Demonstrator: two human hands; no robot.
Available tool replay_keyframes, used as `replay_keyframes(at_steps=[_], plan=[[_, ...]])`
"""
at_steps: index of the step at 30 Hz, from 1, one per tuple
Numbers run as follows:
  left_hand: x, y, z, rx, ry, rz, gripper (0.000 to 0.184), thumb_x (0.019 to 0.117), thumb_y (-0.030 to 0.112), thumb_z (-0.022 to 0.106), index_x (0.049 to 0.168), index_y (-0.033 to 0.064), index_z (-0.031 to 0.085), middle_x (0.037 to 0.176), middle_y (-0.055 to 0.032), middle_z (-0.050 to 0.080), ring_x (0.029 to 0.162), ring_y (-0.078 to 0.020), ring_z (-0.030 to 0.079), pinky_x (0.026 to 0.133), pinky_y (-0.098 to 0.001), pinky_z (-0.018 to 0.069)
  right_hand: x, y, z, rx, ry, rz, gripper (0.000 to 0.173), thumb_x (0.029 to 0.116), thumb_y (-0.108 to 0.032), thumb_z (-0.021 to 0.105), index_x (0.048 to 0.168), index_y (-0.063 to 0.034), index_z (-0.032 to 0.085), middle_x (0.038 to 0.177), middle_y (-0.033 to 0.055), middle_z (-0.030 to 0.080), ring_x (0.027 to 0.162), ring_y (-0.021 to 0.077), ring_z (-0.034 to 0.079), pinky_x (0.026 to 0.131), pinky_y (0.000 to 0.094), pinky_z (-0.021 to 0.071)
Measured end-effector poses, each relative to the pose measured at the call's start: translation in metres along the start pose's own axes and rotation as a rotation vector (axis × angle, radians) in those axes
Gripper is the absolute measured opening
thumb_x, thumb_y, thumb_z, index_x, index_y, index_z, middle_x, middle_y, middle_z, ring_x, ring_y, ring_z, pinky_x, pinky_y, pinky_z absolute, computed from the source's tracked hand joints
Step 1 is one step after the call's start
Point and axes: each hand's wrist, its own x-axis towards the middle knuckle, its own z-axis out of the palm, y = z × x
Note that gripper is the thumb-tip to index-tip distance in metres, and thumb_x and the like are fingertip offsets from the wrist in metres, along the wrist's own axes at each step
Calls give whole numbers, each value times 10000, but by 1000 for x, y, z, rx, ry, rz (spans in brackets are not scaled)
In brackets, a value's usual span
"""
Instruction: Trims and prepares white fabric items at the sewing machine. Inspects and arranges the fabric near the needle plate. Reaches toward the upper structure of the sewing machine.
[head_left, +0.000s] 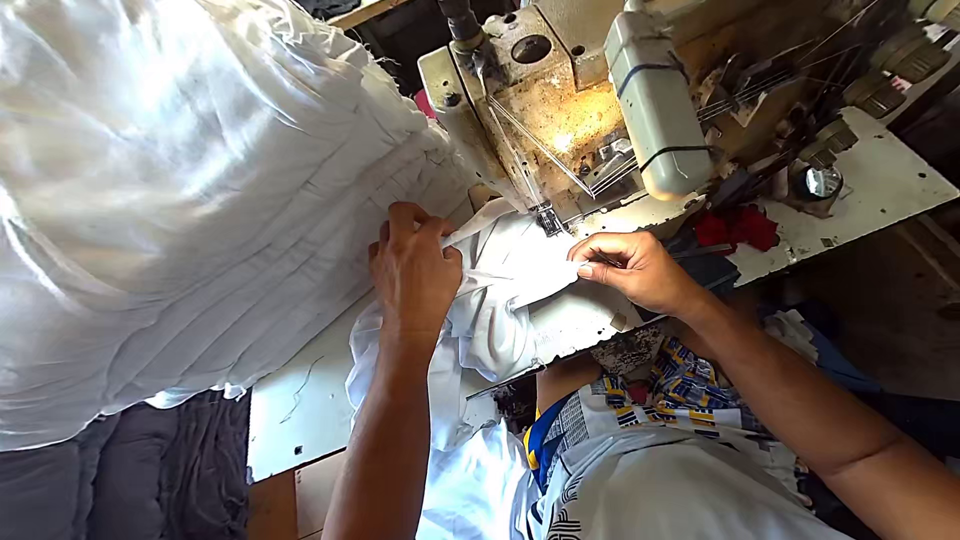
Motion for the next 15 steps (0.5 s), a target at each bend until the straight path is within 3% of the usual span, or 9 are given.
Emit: replay_keyframes(at_steps=[2, 3, 5, 8, 15], plan=[[-2, -11, -6, -209, 3, 32, 179, 937, 75, 626, 1086, 50, 722, 1401, -152, 545, 1207, -370, 572, 937, -616, 498, 1, 1, -1, 19, -5, 7, 90, 958, 26, 659, 1024, 11, 720, 1064, 96, 727, 939, 158, 708, 811, 310, 625], [-4, -14, -12, -388, -12, 2, 189, 985, 98, 602, 1130, 61, 718, 1327, -87, 617, 1155, -255, 622, 932, -511, 538, 1, 2, -1, 29, -6, 7, 90, 958, 27, 658, 1023, 12, 719, 1064, 97, 726, 938, 158, 706, 811, 309, 624], [-6, -20, -20, -851, -75, -112, 194, 1048, 204, 561, 1168, 132, 695, 1049, 21, 725, 885, -83, 698, 772, -319, 605, 1, 3, -1, 45, -7, 8, 89, 959, 26, 659, 1023, 16, 719, 1064, 100, 726, 924, 159, 706, 793, 307, 624], [-11, -26, -24, -1281, -99, -162, 196, 1076, 272, 512, 1108, 182, 683, 939, 58, 718, 837, -61, 703, 770, -278, 613, 2, 2, -1, 51, -10, 9, 89, 959, 27, 658, 1022, 15, 719, 1056, 101, 728, 889, 156, 705, 754, 295, 622], [-10, -26, -8, -1275, 36, -170, 245, 1094, 275, 458, 965, 198, 651, 819, 74, 673, 740, -42, 671, 681, -239, 588, 2, 3, -1, 48, -6, 2, 95, 953, 34, 663, 1022, 12, 723, 1052, 97, 731, 887, 161, 705, 758, 295, 621]])
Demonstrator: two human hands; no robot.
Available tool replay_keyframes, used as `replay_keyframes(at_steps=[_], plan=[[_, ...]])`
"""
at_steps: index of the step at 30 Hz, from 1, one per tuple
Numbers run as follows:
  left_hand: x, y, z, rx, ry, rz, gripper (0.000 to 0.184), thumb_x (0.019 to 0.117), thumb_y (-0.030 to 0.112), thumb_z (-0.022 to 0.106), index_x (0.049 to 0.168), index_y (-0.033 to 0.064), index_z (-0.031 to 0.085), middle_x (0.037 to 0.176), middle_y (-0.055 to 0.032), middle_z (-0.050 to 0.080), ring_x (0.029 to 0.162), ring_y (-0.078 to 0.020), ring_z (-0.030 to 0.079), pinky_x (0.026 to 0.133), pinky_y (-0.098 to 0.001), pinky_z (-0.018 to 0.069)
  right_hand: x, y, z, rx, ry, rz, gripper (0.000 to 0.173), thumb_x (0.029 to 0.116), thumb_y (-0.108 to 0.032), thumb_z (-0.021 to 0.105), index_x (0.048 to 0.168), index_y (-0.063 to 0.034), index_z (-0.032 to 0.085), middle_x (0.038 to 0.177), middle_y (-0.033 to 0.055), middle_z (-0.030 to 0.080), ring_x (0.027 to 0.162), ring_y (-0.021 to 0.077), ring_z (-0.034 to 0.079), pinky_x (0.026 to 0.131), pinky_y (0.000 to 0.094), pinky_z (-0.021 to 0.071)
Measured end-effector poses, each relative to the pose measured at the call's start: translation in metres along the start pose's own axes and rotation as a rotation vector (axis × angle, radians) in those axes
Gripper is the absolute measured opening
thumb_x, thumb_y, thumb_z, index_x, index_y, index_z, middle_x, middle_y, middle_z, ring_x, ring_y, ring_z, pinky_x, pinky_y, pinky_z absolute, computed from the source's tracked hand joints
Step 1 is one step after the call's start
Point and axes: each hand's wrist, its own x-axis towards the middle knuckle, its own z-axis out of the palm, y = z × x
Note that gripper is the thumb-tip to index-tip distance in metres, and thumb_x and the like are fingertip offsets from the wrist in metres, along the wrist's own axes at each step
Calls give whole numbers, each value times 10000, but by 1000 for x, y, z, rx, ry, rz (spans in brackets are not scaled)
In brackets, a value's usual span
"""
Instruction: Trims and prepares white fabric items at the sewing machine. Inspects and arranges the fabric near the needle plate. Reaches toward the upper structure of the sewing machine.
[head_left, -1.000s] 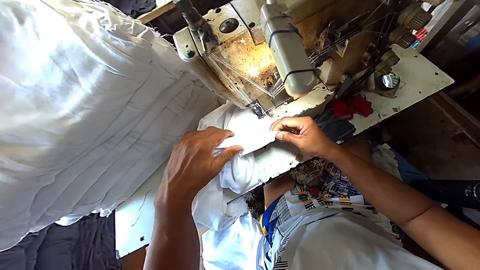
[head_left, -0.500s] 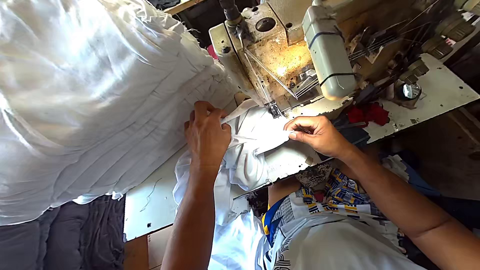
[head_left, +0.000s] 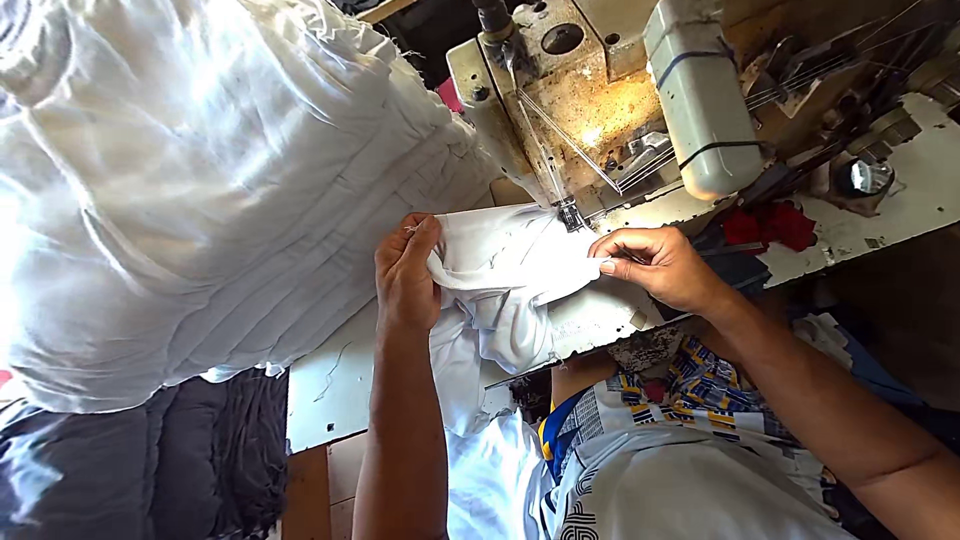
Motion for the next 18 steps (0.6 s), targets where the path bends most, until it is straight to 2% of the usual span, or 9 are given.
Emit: replay_keyframes(at_steps=[6, 11, 15, 18], plan=[[1, 0, 5, 3, 46, -70, 266, 1093, 289, 465, 953, 204, 674, 815, 76, 683, 735, -44, 678, 677, -254, 595, 0, 1, 0, -1, 9, 3, 102, 950, 31, 669, 1030, 7, 727, 1059, 92, 732, 874, 155, 705, 742, 289, 621], [3, -4, 7, 12, 92, -125, 228, 1079, 292, 512, 982, 196, 694, 873, 68, 715, 801, -60, 700, 725, -290, 609, 1, 1, 0, -4, 6, -1, 94, 953, 21, 672, 1029, 4, 725, 1050, 90, 732, 847, 152, 699, 716, 284, 615], [4, -7, 7, 22, 87, -133, 253, 1088, 279, 498, 1151, 165, 716, 993, 30, 740, 884, -92, 719, 780, -316, 620, 1, 1, 0, -3, 5, -13, 96, 948, 32, 670, 1026, 11, 724, 1053, 96, 732, 854, 156, 703, 724, 287, 619], [9, -8, 8, -9, 74, -118, 288, 1096, 241, 470, 1185, 105, 707, 1043, -31, 742, 937, -141, 718, 824, -354, 615, 1, 1, 0, -8, 6, -10, 92, 952, 29, 671, 1025, 8, 722, 1052, 94, 732, 849, 155, 703, 713, 287, 618]])
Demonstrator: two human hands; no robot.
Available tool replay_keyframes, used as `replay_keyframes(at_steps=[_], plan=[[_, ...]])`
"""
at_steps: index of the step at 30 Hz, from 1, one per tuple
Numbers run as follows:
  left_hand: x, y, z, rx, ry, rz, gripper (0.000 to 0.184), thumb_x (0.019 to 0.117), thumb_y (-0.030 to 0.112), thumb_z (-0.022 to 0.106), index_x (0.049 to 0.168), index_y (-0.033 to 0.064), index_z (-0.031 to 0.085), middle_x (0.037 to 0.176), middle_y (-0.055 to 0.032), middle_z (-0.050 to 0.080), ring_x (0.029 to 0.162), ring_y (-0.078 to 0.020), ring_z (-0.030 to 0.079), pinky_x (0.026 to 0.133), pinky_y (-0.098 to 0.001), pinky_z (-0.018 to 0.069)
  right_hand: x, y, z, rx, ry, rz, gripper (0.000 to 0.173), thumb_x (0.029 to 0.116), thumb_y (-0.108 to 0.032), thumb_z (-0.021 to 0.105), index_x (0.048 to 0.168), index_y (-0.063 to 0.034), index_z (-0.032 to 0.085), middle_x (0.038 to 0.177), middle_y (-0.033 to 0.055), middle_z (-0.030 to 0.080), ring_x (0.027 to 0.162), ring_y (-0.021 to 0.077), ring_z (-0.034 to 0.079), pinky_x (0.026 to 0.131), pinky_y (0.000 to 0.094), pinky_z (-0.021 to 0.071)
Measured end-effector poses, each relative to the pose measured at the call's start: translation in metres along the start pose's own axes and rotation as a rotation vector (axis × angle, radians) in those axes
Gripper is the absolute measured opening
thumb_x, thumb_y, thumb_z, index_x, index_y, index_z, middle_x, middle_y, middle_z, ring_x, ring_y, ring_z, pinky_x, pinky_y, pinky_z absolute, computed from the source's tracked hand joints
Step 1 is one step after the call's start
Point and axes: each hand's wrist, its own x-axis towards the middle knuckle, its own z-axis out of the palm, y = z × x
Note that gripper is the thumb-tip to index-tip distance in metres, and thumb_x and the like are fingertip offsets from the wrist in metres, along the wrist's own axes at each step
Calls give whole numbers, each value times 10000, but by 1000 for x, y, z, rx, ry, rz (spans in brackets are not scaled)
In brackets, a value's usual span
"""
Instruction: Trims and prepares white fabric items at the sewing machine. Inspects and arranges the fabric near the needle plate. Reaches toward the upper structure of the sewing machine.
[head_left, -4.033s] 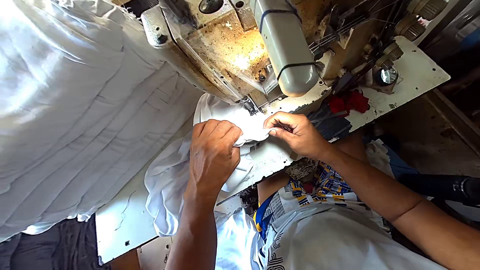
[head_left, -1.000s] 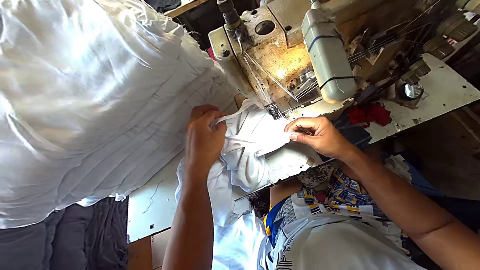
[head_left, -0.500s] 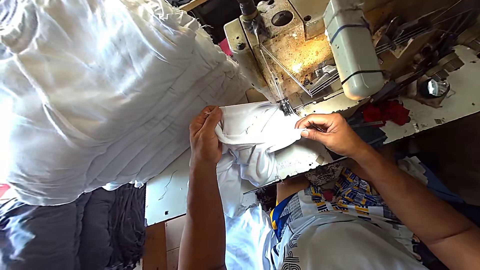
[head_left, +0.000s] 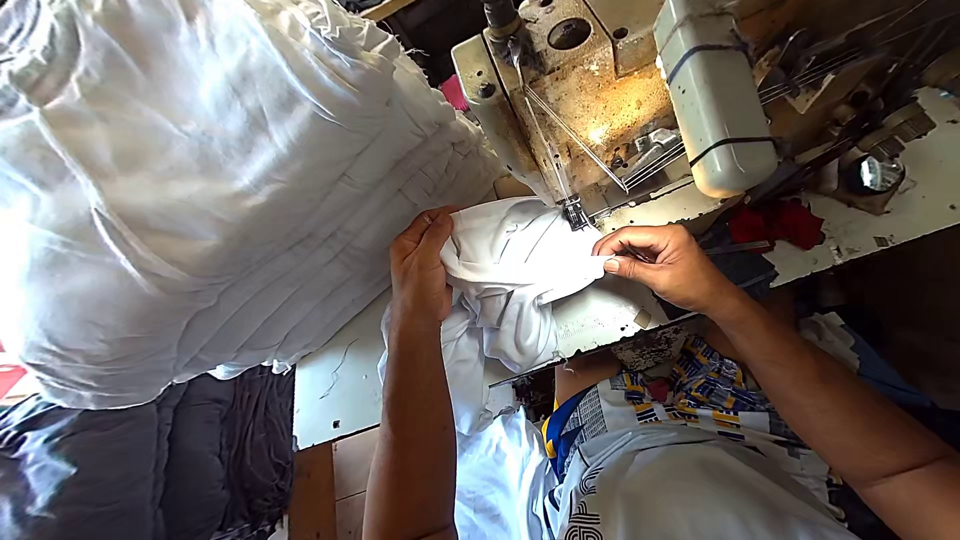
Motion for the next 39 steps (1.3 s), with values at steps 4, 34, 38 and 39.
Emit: replay_keyframes(at_steps=[4, 34, 38, 39], plan=[[5, 0, -2, 32, -32, 35, 294, 1094, 210, 471, 1234, 81, 693, 1113, -60, 730, 997, -164, 707, 868, -368, 606, 0, -1, 0, 0, 0, 0, 100, 952, 33, 670, 1033, 8, 724, 1059, 91, 733, 858, 154, 704, 720, 287, 619], [0, -8, 27, -138, -83, 49, 189, 1102, 324, 458, 1187, 223, 594, 962, 65, 702, 860, -44, 711, 753, -254, 619, 2, -1, -1, 70, 1, 18, 80, 941, 36, 682, 1007, 19, 724, 1021, 106, 731, 832, 156, 702, 699, 273, 617], [-8, -6, 29, -92, -71, 0, 230, 1097, 371, 465, 1216, 239, 611, 981, 49, 706, 857, -55, 712, 742, -270, 617, 2, 1, -1, 80, 8, 16, 75, 939, 35, 685, 1000, 19, 725, 1007, 103, 731, 817, 153, 696, 694, 270, 610], [-10, -6, 30, -93, -73, -1, 230, 1097, 372, 462, 1216, 239, 606, 973, 48, 702, 847, -55, 710, 732, -267, 615, 2, 2, -1, 83, 7, 13, 75, 939, 36, 685, 1000, 21, 725, 1004, 104, 731, 820, 154, 697, 699, 271, 610]])
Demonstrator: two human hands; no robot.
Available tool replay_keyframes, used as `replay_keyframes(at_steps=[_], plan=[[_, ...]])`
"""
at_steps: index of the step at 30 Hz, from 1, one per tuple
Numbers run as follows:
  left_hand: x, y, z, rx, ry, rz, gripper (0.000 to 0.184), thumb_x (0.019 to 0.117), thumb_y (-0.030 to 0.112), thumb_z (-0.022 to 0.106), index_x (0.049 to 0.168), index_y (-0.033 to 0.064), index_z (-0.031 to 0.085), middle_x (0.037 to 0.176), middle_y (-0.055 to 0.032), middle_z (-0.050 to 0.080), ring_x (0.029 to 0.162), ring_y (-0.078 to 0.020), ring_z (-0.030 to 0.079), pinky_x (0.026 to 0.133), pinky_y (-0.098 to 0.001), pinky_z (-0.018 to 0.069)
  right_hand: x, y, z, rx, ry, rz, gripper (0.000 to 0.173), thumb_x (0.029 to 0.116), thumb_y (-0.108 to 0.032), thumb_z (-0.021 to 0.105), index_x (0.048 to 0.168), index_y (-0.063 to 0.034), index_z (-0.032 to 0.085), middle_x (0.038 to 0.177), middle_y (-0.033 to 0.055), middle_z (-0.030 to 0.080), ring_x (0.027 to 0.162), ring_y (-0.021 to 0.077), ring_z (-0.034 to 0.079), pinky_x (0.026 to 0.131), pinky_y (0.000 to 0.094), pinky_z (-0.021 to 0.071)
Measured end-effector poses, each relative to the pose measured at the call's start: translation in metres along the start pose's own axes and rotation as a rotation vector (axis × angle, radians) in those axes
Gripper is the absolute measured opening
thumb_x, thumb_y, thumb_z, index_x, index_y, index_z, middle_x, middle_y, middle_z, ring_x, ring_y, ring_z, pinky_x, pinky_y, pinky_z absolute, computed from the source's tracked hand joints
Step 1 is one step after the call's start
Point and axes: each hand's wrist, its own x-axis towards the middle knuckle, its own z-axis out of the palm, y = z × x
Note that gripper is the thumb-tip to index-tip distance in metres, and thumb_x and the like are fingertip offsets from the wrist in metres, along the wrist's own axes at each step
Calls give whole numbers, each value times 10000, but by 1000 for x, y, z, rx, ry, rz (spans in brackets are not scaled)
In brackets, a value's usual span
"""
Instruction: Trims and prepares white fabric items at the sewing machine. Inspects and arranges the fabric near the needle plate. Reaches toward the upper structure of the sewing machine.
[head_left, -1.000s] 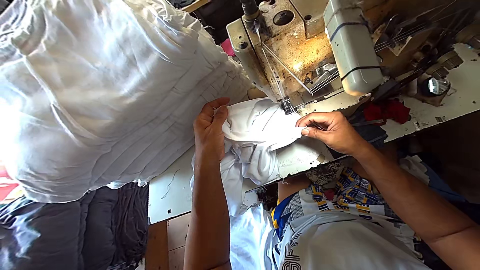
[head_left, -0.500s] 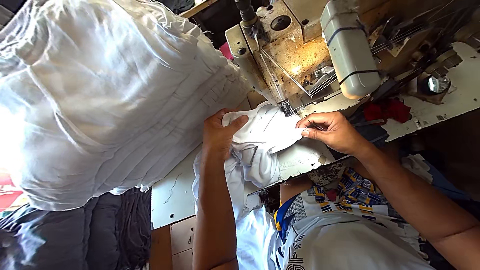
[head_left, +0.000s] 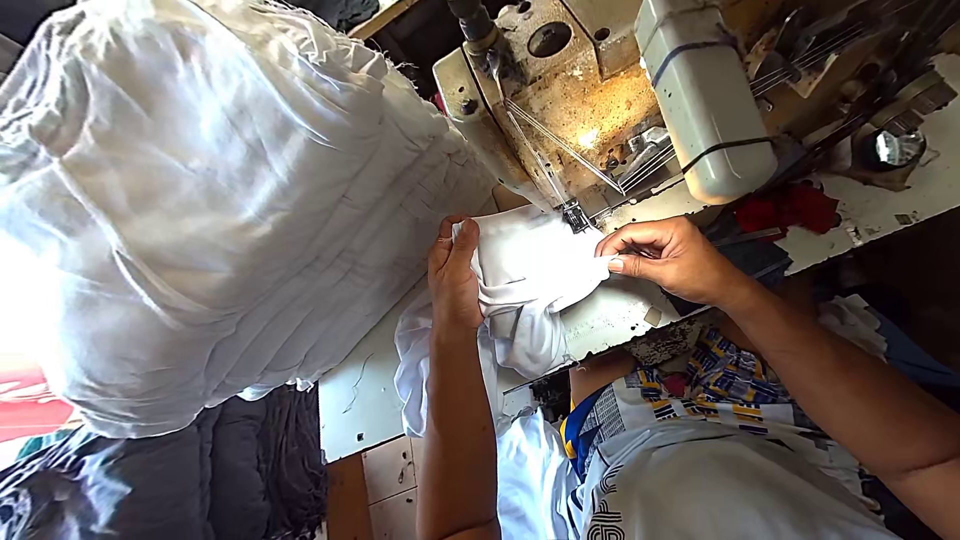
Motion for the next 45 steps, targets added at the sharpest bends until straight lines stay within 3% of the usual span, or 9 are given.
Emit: replay_keyframes(at_steps=[3, 9, 31, 45], plan=[[-5, 0, 1, -5, -7, 3, 253, 1104, 366, 437, 1240, 230, 602, 982, 40, 704, 858, -61, 712, 745, -278, 618, 1, 2, -1, 16, -13, -13, 78, 944, 40, 673, 1006, 34, 720, 1013, 116, 730, 863, 158, 702, 745, 274, 612], [-10, -1, 0, -53, -28, 22, 319, 1122, 366, 362, 1212, 202, 621, 1008, 26, 697, 907, -72, 704, 781, -301, 617, 1, 2, -2, 5, -13, -16, 70, 946, 31, 674, 996, 30, 723, 1008, 113, 735, 856, 155, 701, 738, 274, 606], [-32, 1, -10, -129, -71, 24, 315, 1118, 321, 333, 1171, 186, 613, 1028, 19, 676, 960, -87, 678, 832, -312, 598, 2, 2, -3, 34, -16, -16, 76, 944, 43, 672, 1001, 38, 722, 1025, 120, 733, 897, 170, 714, 771, 289, 626], [-43, 5, -15, -132, -40, -29, 300, 1114, 331, 350, 1035, 217, 617, 978, 47, 655, 946, -79, 657, 835, -325, 588, 2, 2, -2, 3, -15, -40, 83, 942, 38, 676, 1011, 30, 722, 1023, 105, 736, 887, 159, 718, 763, 283, 632]])
